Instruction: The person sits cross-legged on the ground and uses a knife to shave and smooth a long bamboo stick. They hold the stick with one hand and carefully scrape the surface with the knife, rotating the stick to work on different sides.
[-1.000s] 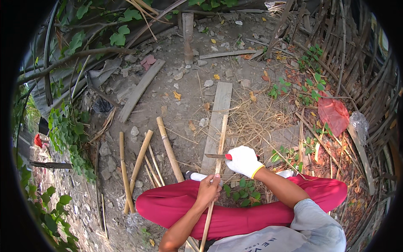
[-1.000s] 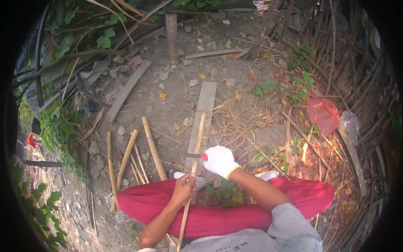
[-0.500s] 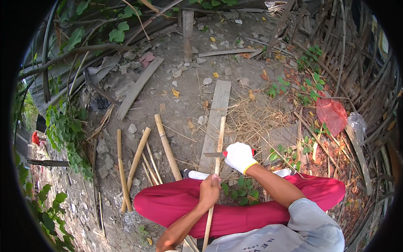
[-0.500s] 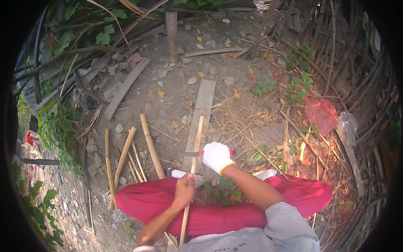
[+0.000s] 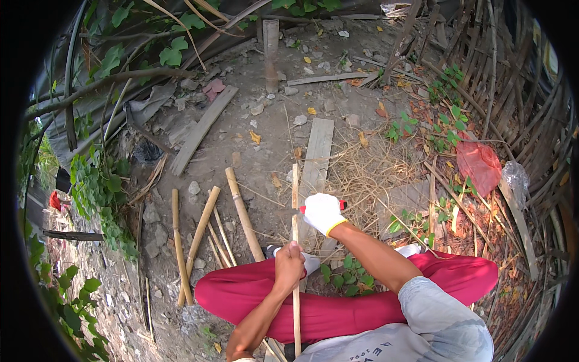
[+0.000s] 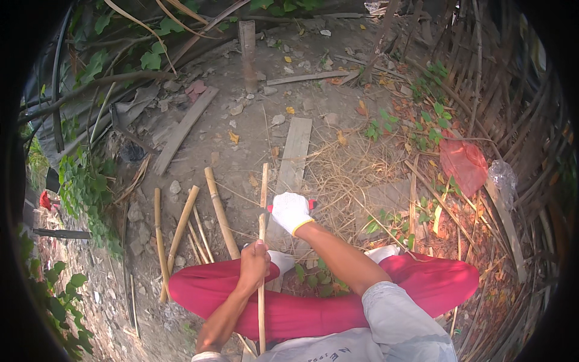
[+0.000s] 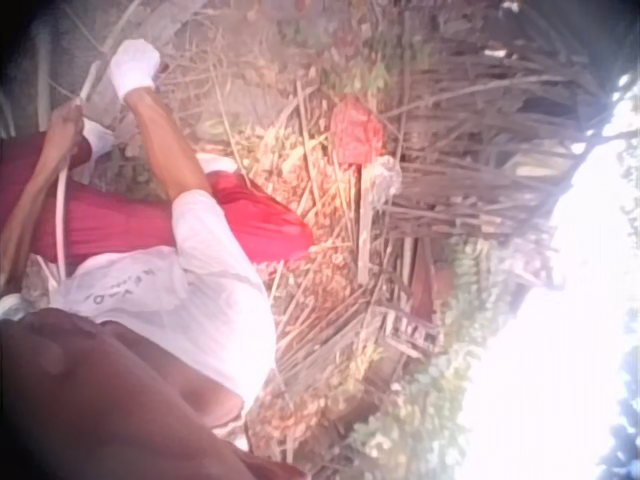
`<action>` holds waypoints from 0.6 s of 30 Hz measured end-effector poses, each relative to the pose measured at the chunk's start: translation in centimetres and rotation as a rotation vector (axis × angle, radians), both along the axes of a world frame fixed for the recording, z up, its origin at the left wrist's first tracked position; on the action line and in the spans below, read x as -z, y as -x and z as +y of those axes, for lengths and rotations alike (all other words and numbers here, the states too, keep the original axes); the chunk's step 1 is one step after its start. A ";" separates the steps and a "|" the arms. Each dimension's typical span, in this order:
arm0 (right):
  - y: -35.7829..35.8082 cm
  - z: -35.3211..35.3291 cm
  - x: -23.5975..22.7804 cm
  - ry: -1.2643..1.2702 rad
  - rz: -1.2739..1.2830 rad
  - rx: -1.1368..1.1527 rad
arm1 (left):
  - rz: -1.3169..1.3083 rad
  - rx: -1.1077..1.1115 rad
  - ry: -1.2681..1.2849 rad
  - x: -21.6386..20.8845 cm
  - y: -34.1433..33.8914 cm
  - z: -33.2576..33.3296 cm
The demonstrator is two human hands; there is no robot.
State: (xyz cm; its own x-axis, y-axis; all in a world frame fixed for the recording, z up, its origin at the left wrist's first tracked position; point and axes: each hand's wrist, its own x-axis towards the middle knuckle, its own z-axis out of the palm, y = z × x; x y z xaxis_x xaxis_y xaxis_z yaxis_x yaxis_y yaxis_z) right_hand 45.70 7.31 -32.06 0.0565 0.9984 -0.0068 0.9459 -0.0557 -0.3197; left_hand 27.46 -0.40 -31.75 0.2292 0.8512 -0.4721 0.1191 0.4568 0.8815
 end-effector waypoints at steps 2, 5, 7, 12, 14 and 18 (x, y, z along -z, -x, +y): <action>0.4 0.2 0.0 0.022 -0.003 0.013 | -0.016 -0.012 0.003 -0.1 0.1 0.1; 0.4 0.4 0.1 0.045 0.031 0.016 | 0.038 0.012 -0.019 -0.5 -0.1 0.0; 0.5 0.5 0.1 0.022 0.029 0.010 | 0.057 0.012 -0.052 0.1 0.0 0.1; 0.2 0.9 0.3 0.034 0.041 0.031 | 0.034 -0.008 -0.030 -0.5 -0.7 0.4; 0.3 1.1 0.4 0.033 0.043 0.033 | 0.078 0.011 -0.073 -0.1 -0.6 0.4; 0.4 1.5 0.3 0.038 0.033 0.046 | 0.166 0.021 -0.196 0.3 -0.4 0.8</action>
